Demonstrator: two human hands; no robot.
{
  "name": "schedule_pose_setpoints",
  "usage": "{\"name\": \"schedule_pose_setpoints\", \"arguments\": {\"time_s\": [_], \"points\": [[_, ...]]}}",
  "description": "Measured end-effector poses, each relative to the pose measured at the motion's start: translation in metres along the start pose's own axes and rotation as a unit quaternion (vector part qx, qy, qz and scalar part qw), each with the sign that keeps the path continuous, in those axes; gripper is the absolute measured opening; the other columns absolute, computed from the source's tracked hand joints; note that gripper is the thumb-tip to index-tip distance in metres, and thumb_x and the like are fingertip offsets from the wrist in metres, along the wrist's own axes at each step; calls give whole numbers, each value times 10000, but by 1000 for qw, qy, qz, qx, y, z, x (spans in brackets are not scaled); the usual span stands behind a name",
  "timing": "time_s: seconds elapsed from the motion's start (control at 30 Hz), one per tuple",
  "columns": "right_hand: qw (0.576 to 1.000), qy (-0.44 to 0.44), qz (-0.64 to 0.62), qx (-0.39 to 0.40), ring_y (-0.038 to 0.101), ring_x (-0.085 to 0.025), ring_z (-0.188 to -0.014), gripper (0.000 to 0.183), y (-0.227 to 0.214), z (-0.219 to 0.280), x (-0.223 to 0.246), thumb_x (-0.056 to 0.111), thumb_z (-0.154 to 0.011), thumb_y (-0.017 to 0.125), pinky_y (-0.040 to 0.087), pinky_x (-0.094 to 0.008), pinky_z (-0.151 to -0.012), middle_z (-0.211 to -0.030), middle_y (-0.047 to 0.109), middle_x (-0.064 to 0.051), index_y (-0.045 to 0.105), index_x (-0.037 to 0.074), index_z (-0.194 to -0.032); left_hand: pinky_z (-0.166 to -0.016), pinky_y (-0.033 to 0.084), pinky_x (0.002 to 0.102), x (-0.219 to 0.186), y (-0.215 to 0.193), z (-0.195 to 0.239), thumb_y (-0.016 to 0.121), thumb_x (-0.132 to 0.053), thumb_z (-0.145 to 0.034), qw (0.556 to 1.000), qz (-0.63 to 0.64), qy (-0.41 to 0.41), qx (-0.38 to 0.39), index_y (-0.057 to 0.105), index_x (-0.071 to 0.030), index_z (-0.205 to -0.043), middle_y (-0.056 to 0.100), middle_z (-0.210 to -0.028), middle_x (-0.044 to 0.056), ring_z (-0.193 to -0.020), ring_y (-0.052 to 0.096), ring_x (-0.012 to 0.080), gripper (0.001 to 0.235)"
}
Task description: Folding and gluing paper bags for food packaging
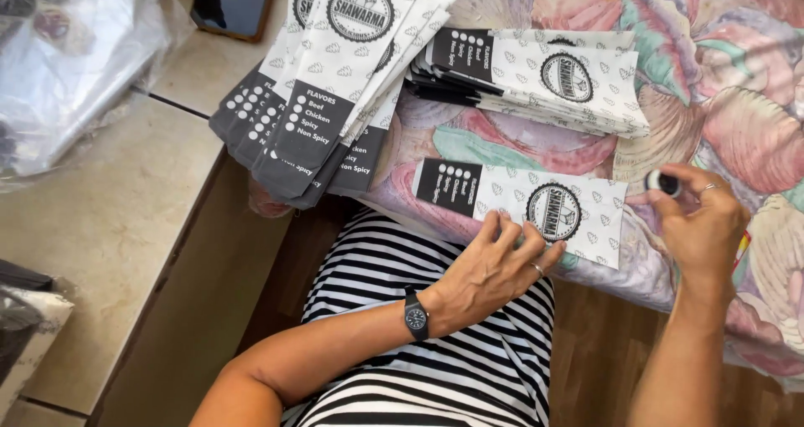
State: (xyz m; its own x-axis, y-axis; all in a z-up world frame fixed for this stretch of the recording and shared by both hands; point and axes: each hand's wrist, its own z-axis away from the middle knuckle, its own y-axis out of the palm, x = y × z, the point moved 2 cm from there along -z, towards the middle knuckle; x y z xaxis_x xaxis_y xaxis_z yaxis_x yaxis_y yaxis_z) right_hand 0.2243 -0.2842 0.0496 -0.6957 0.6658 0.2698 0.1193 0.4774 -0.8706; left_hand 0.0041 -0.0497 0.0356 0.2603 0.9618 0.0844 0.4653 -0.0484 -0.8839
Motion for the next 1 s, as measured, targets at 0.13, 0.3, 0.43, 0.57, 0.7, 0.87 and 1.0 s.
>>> {"name": "schedule_pose_setpoints", "arguments": {"time_s": [0.13,0.3,0.43,0.57,0.7,0.87,1.0], "points": [[991,-5,109,-76,632,-456,-1312,410,11,-20,-14,-132,-727,546,465,-518,-1099,-1419,695,-323,733,-66,-1085,-638,521,406,25,-19,-13,607,57,-913,972,234,-30,24,402,-149,-1546,616,-1069,133,-830,604,279,696],[986,-137,-16,-96,556,-469,-1330,334,19,-74,92,-187,-979,664,460,-544,-1141,-1408,603,-319,657,-149,-1310,-554,457,322,142,-89,-29,562,-202,-1064,897,369,-232,-74,446,-101,-1437,633,-875,36,-646,530,165,404],[982,-189,-17,23,381,-408,-1501,340,53,-101,123,98,-1038,686,167,-528,-1300,-1509,593,-223,640,5,-1362,-556,454,398,238,-94,-14,681,189,-938,924,182,-266,-205,429,-31,-1240,684,-905,165,-669,633,288,451],[972,-216,94,-1,601,-467,-1353,370,69,-97,118,103,-905,849,284,-605,-1235,-1345,729,-183,741,47,-1255,-741,578,433,295,-37,7,699,166,-891,916,104,-371,-111,442,6,-1193,680,-1034,274,-938,702,392,428],[967,-234,80,-56,731,-376,-1117,271,34,-47,142,-133,-921,780,424,-563,-1155,-1122,805,-180,780,7,-1152,-774,511,425,283,-13,20,616,92,-879,921,-94,-379,-4,578,65,-1294,560,-1138,211,-982,525,358,417],[976,-212,39,-25,715,-342,-1105,256,14,8,155,-121,-918,773,453,-544,-1114,-1136,789,-168,774,-14,-1151,-684,601,403,177,-37,-18,655,207,-931,966,139,-141,-167,670,112,-1093,652,-1064,260,-891,641,387,188],[989,-138,-47,33,661,-367,-1198,310,4,16,132,54,-919,787,473,-538,-1098,-1275,718,-175,738,14,-1222,-1029,515,500,132,-15,-30,775,-78,-914,960,277,-14,-30,761,-13,-1134,698,-1238,217,-1182,640,373,230]]}}
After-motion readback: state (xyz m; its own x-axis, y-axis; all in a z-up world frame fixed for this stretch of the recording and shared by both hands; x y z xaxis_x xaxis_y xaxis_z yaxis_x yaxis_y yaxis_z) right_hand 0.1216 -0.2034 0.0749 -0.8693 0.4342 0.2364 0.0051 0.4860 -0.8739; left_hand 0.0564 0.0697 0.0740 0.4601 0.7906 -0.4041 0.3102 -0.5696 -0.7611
